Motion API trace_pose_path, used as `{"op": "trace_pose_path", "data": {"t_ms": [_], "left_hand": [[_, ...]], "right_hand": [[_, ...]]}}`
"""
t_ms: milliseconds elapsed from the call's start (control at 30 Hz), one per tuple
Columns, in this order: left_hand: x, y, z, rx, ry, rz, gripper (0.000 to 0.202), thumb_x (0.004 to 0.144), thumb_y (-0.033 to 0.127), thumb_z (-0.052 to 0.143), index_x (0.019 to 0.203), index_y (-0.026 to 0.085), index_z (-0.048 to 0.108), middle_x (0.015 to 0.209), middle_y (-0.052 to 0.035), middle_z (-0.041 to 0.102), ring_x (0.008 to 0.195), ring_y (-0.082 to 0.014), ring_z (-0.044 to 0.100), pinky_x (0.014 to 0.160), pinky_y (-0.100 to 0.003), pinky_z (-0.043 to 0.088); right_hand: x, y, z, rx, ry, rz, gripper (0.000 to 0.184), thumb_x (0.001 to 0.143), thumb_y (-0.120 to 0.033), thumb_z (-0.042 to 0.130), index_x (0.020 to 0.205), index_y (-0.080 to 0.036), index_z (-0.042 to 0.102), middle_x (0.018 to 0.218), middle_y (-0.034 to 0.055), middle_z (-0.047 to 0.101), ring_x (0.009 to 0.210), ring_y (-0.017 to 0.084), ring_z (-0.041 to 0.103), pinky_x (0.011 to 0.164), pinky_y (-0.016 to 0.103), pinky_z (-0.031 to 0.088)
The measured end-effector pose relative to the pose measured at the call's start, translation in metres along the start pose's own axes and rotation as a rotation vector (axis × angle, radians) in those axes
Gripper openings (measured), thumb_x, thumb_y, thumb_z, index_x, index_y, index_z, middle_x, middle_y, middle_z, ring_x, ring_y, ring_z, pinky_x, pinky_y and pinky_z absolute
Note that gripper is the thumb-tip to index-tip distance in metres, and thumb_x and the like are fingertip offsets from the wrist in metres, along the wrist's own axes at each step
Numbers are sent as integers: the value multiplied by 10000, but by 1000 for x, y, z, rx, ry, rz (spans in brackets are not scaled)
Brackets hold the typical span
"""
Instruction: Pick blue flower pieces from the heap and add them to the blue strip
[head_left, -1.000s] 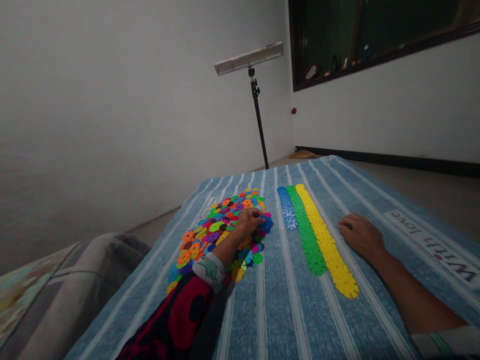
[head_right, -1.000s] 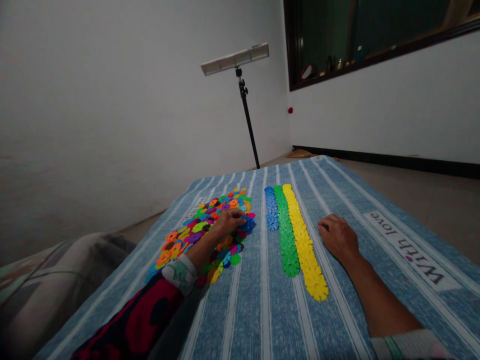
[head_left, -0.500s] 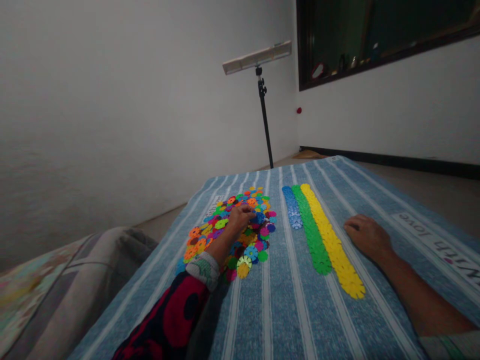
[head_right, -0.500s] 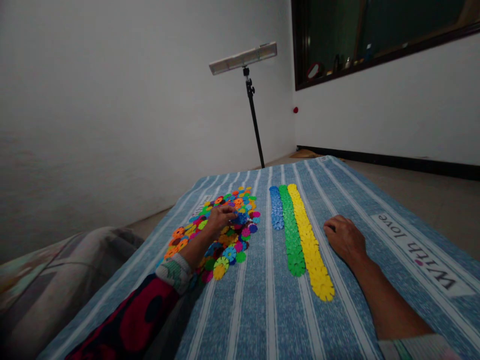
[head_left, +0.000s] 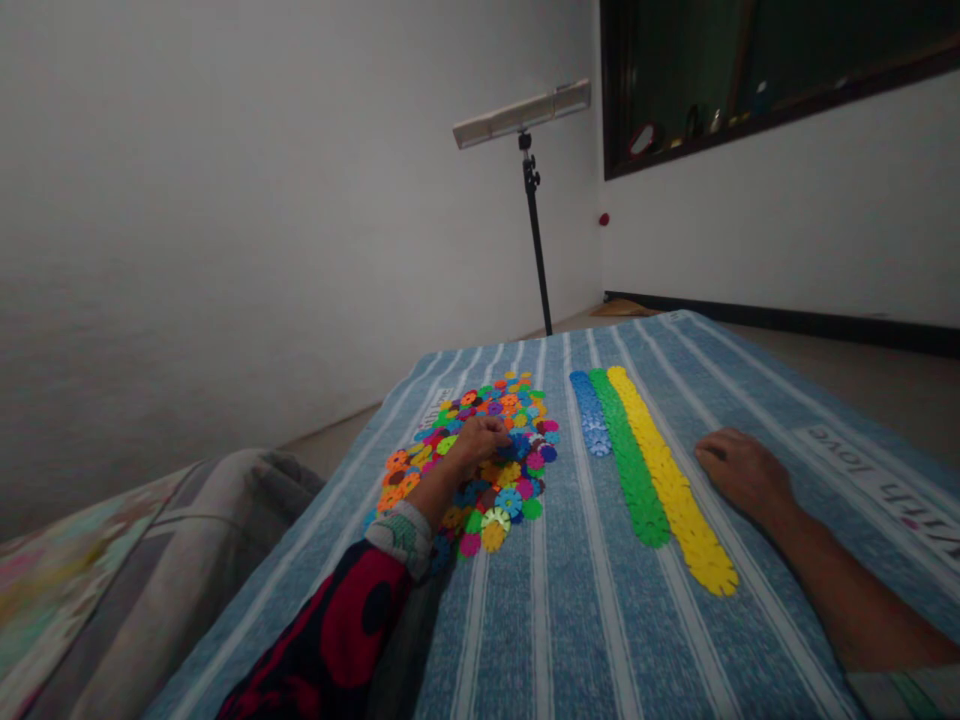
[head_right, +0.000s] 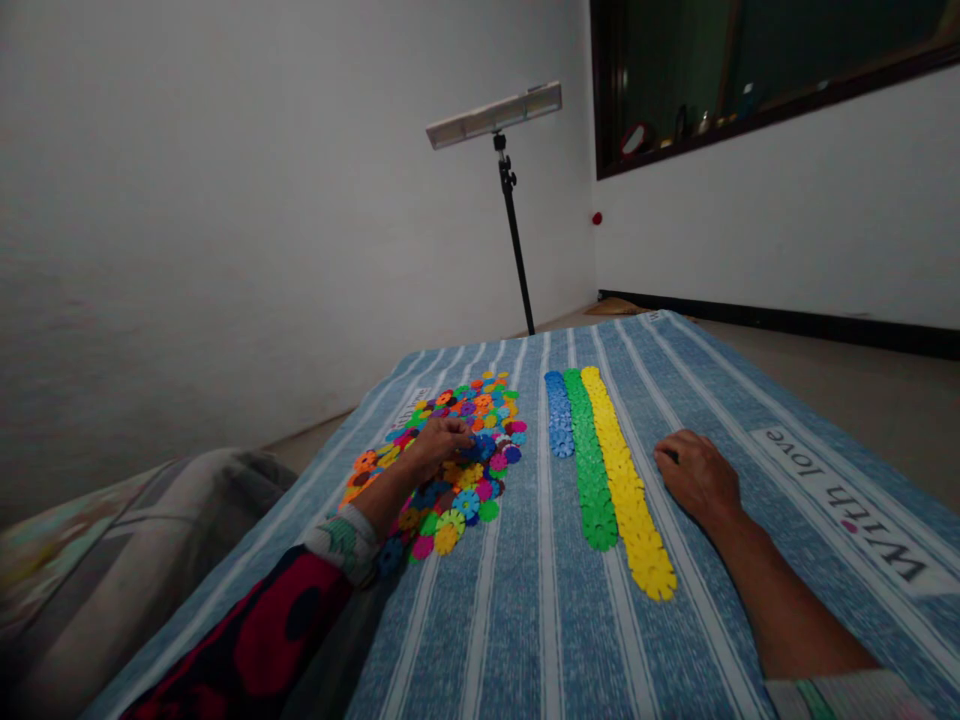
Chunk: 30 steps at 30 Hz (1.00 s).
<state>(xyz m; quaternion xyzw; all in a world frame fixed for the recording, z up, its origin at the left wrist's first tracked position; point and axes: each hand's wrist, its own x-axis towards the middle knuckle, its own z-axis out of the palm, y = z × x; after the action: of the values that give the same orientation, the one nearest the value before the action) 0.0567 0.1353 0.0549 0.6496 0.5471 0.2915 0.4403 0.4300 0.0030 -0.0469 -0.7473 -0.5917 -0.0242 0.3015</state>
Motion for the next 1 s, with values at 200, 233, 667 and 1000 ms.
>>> {"op": "trace_pose_path", "data": {"t_ms": [200,233,667,1000], "left_hand": [[8,19,4,143,-56,-22,153,580,130,650,516,159,514,501,48,483,505,-81,457,520,-210,408],[10,21,6,168,-55,-19,148,584,124,653,514,155,525,502,45,490,507,-82,461,520,-210,407],[31,39,14,179,21,79,106,617,99,676,604,145,581,530,49,528,515,-82,504,539,-207,427],[33,33,17,152,106,113,128,570,91,651,545,149,540,471,60,466,457,-69,445,482,-197,365]], "right_hand": [[0,0,0,-1,10,12,287,840,-318,458,796,-239,730,938,41,698,900,205,601,810,336,445],[0,0,0,2,10,11,287,840,-321,458,796,-239,730,939,41,699,901,206,602,811,338,445],[0,-5,-3,-1,1,29,302,852,-315,441,814,-231,728,964,46,692,926,214,607,785,335,439],[0,-3,-1,12,19,19,271,844,-304,474,802,-242,734,940,31,694,900,196,605,766,316,429]]}}
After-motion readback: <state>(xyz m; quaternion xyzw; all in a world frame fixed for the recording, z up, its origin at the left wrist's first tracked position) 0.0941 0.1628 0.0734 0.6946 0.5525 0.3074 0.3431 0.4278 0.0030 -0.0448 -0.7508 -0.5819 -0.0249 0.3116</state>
